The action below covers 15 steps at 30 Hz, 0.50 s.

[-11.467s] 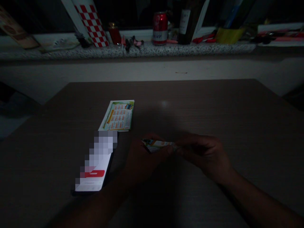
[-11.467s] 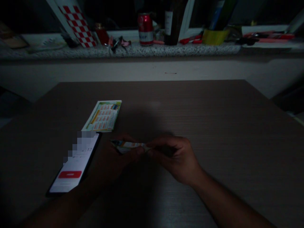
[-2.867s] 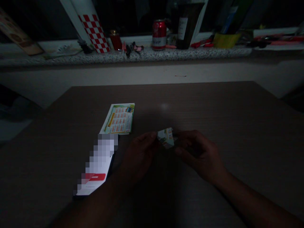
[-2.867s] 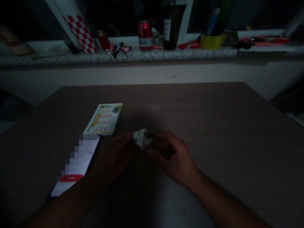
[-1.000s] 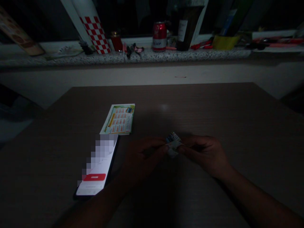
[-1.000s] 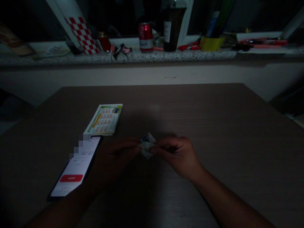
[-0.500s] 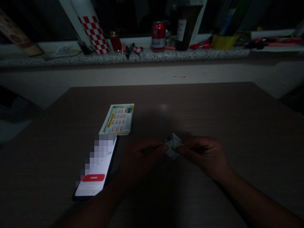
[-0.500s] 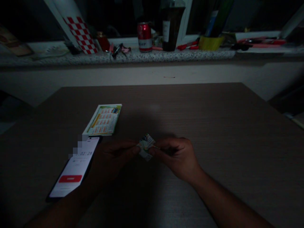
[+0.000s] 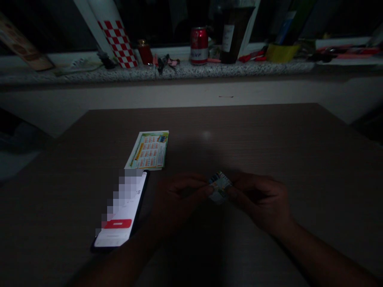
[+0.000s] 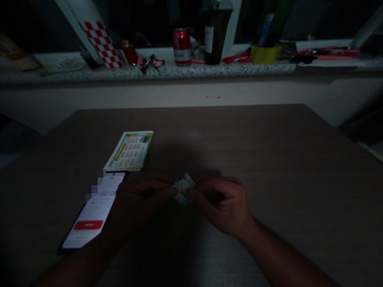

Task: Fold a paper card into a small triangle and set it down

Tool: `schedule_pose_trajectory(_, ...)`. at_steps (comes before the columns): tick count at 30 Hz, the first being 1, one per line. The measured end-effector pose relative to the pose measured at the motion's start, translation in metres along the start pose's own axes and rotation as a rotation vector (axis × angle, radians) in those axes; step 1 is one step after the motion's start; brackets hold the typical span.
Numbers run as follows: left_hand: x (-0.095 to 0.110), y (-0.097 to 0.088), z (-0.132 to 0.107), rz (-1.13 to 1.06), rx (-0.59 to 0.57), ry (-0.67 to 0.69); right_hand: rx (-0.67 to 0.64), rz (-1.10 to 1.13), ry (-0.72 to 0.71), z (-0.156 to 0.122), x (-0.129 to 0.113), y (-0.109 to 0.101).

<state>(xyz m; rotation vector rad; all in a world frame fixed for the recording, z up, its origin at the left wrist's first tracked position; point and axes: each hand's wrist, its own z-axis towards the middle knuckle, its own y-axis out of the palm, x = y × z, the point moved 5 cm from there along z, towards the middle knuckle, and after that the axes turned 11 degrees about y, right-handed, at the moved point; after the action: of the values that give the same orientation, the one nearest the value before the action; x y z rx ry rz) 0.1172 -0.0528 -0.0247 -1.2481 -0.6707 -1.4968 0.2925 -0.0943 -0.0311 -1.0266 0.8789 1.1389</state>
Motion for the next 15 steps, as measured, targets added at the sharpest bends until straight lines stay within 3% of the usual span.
schedule_pose_trajectory(9, -0.007, -0.002, -0.004, 0.016, 0.041, -0.053, 0.018, -0.099, -0.066, 0.000, -0.004, 0.000)
schedule_pose_trajectory(15, -0.011, 0.008, -0.002, -0.141, -0.187, -0.093, -0.087, -0.112, -0.173, 0.001, -0.013, 0.006)
